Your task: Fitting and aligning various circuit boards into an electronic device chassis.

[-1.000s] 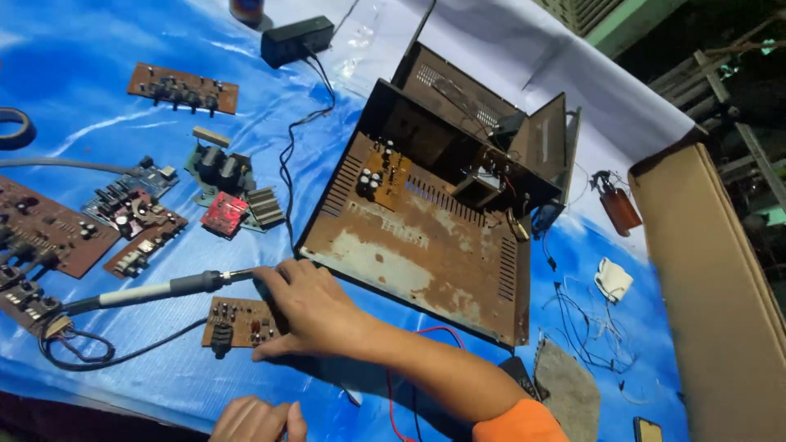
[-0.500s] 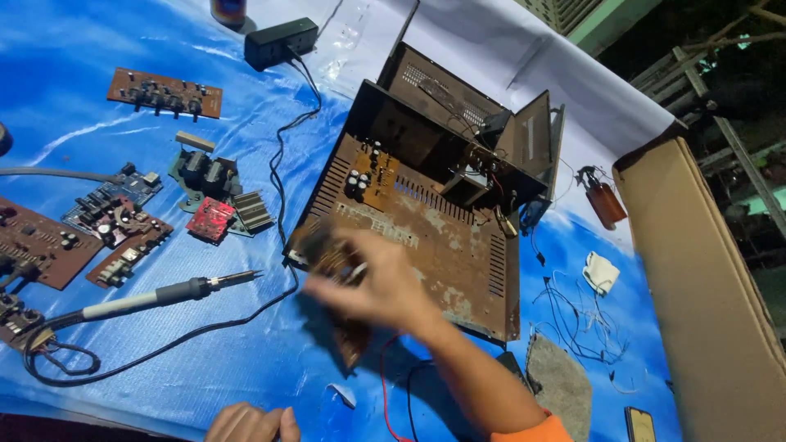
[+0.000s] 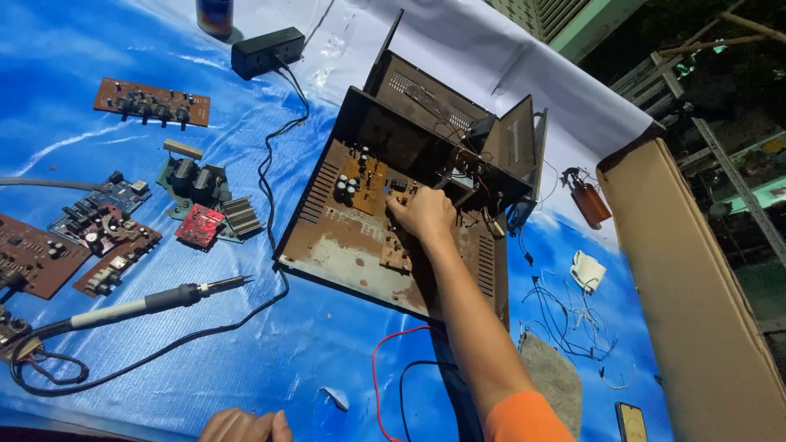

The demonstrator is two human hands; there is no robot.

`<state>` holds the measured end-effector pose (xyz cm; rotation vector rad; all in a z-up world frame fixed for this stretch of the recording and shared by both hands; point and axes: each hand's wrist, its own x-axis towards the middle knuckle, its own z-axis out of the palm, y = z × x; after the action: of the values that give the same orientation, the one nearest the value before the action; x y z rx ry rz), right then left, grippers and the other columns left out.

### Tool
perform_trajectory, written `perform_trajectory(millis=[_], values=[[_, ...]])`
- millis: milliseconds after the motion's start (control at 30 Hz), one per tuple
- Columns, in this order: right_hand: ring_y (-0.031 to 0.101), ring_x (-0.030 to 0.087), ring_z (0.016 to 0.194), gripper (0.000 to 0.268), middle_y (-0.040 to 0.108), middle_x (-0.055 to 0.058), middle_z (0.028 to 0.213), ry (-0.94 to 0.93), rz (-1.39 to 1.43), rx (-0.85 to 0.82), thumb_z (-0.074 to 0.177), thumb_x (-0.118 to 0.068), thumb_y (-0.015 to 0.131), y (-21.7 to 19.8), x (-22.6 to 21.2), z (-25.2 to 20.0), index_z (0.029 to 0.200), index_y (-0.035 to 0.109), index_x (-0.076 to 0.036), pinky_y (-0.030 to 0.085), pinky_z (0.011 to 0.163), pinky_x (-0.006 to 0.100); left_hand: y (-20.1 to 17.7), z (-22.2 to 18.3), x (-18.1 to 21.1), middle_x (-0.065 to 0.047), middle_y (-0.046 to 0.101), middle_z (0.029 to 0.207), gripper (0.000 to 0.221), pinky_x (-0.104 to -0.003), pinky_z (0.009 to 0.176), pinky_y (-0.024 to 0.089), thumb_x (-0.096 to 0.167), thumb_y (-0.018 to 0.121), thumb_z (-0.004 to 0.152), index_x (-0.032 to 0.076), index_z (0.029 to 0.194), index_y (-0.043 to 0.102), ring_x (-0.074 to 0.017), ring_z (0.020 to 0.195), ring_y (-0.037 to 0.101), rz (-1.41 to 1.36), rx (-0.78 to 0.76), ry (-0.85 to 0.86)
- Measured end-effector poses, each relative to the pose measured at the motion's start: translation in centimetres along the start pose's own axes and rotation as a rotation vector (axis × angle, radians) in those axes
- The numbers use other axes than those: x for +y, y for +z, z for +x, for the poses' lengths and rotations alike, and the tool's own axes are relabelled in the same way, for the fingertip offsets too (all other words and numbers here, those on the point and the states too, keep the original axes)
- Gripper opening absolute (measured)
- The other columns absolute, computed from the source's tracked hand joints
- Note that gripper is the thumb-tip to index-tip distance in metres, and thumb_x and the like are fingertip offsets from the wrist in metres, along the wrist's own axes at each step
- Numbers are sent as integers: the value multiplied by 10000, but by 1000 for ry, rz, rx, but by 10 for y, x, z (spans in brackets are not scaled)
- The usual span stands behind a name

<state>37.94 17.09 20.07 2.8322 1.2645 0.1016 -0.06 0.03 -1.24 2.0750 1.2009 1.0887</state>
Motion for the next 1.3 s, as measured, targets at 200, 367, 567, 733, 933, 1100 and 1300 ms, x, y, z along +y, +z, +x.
perform_trajectory(millis=[200, 367, 567, 733, 933, 1100, 1300], values=[[622, 277, 509, 671, 675, 129, 609, -32, -89, 115, 890, -647, 654, 10, -5, 11, 680, 739, -16, 482, 532, 374, -8, 5, 9, -10, 596, 398, 270, -326, 677, 588, 213, 700, 743, 147, 481, 705, -132, 346, 535, -22, 7, -14], [598, 269, 473, 721, 653, 130, 587, -51, -99, 207, 883, -684, 660, 24, 2, 19, 669, 717, 1, 468, 477, 381, 9, -11, -12, 6, 591, 478, 193, -325, 699, 577, 234, 686, 745, 172, 568, 730, -114, 427, 556, 68, -58, 42], [514, 247, 395, 784, 596, 125, 513, -72, -38, 306, 848, -721, 690, 31, 9, 20, 591, 652, 19, 422, 418, 372, 6, -13, -12, -2, 576, 470, 202, -322, 664, 576, 230, 689, 742, 167, 553, 719, -120, 404, 539, 69, -54, 55], [592, 290, 457, 763, 643, 157, 577, -11, -3, 236, 857, -708, 684, 27, 4, 21, 646, 677, 25, 479, 475, 411, -1, -8, -8, 13, 578, 416, 270, -301, 645, 571, 232, 666, 766, 172, 506, 707, -104, 359, 524, 53, -44, 35], [518, 234, 414, 732, 600, 120, 530, -13, 32, 238, 874, -676, 701, 33, 4, 26, 586, 634, -6, 446, 452, 376, -3, -7, -7, 3, 561, 443, 249, -308, 641, 580, 221, 680, 760, 169, 519, 715, -111, 385, 528, 51, -54, 40], [566, 271, 449, 799, 598, 105, 558, -8, 129, 202, 838, -794, 666, 18, 3, 11, 600, 582, -36, 488, 484, 412, 2, -10, -9, 11, 553, 449, 194, -330, 668, 571, 210, 669, 748, 161, 561, 695, -109, 396, 524, 54, 15, 65], [714, 435, 1052, 987, 647, 332, 1253, -29, 300, -88, 770, -572, 824, -2, 3, -3, 1425, 496, 90, 646, 746, 530, -4, -8, -4, 11, 519, 440, 288, -311, 632, 557, 243, 645, 795, 170, 518, 678, -108, 375, 499, 71, -2, 65]])
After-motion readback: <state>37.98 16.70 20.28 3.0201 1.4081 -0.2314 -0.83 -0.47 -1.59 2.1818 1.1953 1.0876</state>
